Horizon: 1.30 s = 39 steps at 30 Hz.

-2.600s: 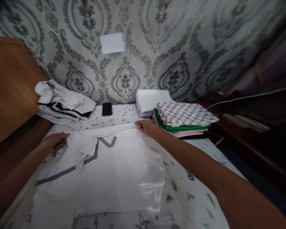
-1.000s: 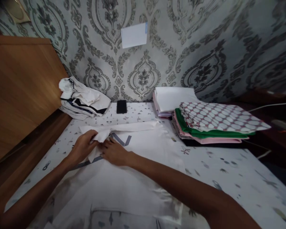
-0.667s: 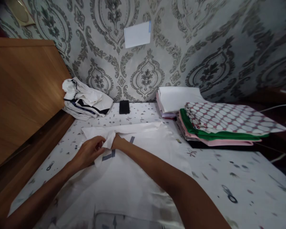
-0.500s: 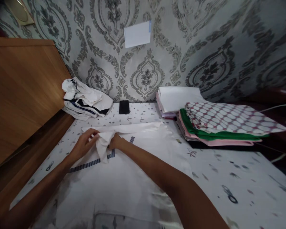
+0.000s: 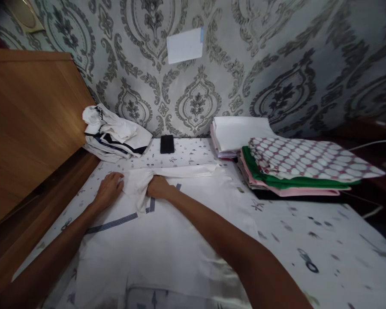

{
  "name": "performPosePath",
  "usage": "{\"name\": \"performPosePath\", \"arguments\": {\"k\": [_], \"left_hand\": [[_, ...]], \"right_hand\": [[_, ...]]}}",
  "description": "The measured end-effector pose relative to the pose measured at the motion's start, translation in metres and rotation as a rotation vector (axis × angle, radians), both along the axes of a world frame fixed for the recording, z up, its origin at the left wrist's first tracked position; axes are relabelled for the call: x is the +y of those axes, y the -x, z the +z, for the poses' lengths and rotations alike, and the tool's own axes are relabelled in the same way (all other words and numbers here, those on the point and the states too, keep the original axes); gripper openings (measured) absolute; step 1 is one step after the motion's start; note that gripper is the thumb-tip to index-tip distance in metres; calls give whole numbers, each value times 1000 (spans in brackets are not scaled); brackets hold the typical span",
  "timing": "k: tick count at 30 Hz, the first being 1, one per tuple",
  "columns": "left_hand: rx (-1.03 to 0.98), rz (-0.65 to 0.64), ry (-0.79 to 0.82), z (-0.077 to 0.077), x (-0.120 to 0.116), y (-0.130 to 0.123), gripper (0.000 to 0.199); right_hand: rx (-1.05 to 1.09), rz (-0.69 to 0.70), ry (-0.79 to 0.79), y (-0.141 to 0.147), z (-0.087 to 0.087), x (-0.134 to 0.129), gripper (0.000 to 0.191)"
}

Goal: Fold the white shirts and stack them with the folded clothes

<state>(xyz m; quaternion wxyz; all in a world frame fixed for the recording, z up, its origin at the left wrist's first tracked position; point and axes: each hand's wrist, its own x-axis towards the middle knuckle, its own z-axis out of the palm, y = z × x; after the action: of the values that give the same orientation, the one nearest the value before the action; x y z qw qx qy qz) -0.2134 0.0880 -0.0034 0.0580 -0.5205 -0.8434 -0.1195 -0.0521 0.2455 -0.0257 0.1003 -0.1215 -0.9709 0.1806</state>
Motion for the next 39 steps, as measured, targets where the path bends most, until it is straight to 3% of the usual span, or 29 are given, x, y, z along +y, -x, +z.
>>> {"name": "performPosePath", "arguments": {"k": [7, 16, 24, 27, 30, 32, 36, 39], "left_hand": [[56, 0, -37, -4, -3, -5, 31], [139, -7, -15, -8, -3, -5, 37], [154, -28, -17, -12, -3, -3, 39], [141, -27, -28, -14, -1, -2, 37], [137, -20, -35, -13, 1, -3, 34], [123, -9, -30, -12, 2, -5, 34], [61, -4, -2, -9, 0, -6, 34], [20, 1, 35, -9, -2, -5, 38]], "right_hand": [[-128, -99, -70, -64, 16, 18, 50], [-178, -299, -151, -161, 20, 57, 48], [-154, -427, -132, -215, 14, 90, 42], [-62, -562, -127, -222, 11, 95, 38], [73, -712, -148, -212, 11, 93, 41], [118, -639, -173, -197, 11, 89, 46], [-2, -339, -136, -170, 5, 86, 57], [-104, -359, -113, -166, -7, 92, 61]]}}
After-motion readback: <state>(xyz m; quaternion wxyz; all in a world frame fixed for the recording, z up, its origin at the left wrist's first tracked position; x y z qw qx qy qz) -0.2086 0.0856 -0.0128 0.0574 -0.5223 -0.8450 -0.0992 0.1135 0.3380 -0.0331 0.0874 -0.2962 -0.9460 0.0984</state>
